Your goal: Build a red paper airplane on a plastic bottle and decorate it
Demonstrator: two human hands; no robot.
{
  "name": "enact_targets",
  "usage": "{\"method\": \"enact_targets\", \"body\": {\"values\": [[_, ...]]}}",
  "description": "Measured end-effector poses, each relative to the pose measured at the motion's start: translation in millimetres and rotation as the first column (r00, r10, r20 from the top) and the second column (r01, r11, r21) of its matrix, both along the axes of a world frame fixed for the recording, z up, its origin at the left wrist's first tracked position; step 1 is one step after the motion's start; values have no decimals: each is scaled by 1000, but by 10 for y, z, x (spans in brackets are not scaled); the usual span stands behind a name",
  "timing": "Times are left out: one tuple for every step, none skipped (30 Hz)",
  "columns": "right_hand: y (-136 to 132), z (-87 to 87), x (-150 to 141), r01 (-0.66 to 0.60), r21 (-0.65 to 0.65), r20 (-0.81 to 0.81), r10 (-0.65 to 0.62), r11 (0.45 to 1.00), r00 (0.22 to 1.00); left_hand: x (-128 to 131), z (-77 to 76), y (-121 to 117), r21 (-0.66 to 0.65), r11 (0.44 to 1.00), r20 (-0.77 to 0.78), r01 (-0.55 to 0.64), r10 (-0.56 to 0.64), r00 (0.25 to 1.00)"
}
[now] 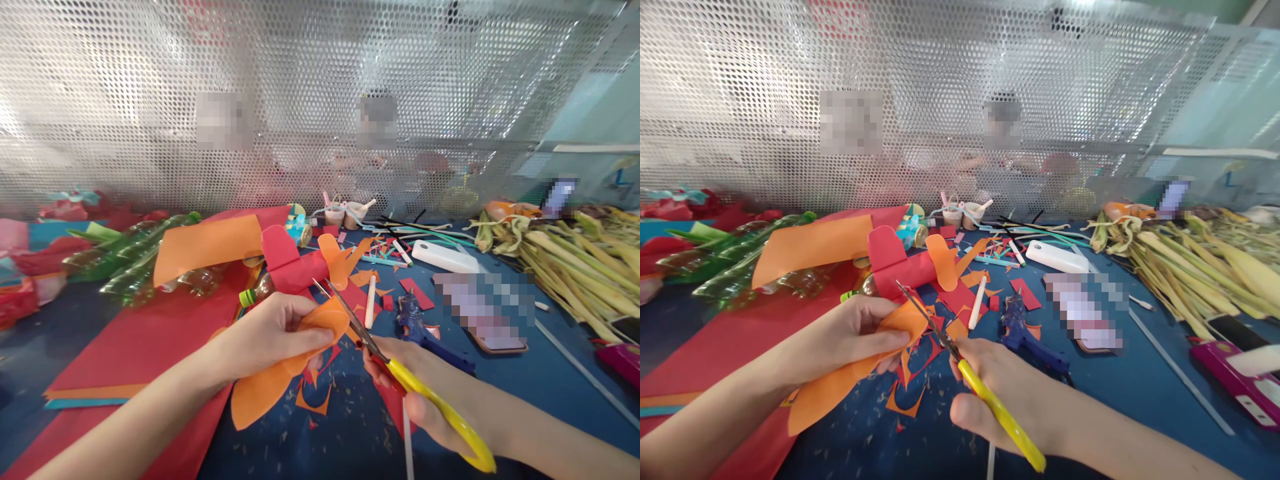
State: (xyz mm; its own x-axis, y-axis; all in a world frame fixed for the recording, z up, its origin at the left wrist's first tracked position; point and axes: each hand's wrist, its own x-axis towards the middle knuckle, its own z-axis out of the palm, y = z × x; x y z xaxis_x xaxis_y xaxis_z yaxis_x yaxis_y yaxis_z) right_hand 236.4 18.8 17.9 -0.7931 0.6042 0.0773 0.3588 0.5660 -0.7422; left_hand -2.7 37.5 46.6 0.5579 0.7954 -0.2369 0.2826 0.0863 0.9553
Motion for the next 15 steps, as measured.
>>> {"method": "enact_targets", "body": {"values": [[-1,7,-6,3,2,-3,-3,1000,1000,-1,1,-1,-1,1000,-3,-3,3,1000],[-4,12,-11,7,4,-6,-7,1000,1000,1,3,-1,-3,1000,-5,-4,4,1000],[-7,16,-14,10,5,-8,-10,1000,1000,3,5,-1,-3,1000,-7,-7,7,1000],[-11,19,-16,13,5,-9,-13,1000,1000,6,8,0,-2,1000,-8,-7,7,1000],[-15,20,-16,16,4,-11,-15,1000,1000,10,9,1,-1,1000,-9,-8,8,1000],[-19,20,-16,18,2,-13,-18,1000,1000,14,11,2,0,1000,-9,-8,8,1000],[-21,20,-15,20,0,-16,-20,1000,1000,17,11,3,2,1000,-8,-8,8,1000],[-23,20,-14,22,-2,-20,-22,1000,1000,20,11,3,6,1000,-7,-10,10,1000],[-24,21,-12,24,-5,-24,-24,1000,999,21,11,1,9,1000,-5,-10,10,1000],[-24,22,-10,25,-8,-28,-25,1000,999,22,10,-1,11,1000,-4,-10,10,1000],[-24,23,-9,26,-12,-31,-26,1000,999,21,9,-4,11,1000,-4,-9,9,1000],[-23,25,-9,27,-15,-35,-27,1000,999,20,9,-7,11,1000,-4,-10,10,1000],[-22,27,-9,28,-18,-39,-29,999,999,18,8,-10,11,1000,-5,-8,9,1000],[-21,29,-10,29,-21,-42,-30,999,999,16,8,-12,10,1000,-6,-7,7,1000],[-19,31,-12,30,-25,-46,-31,999,998,14,9,-14,9,1000,-6,-4,4,1000]]}}
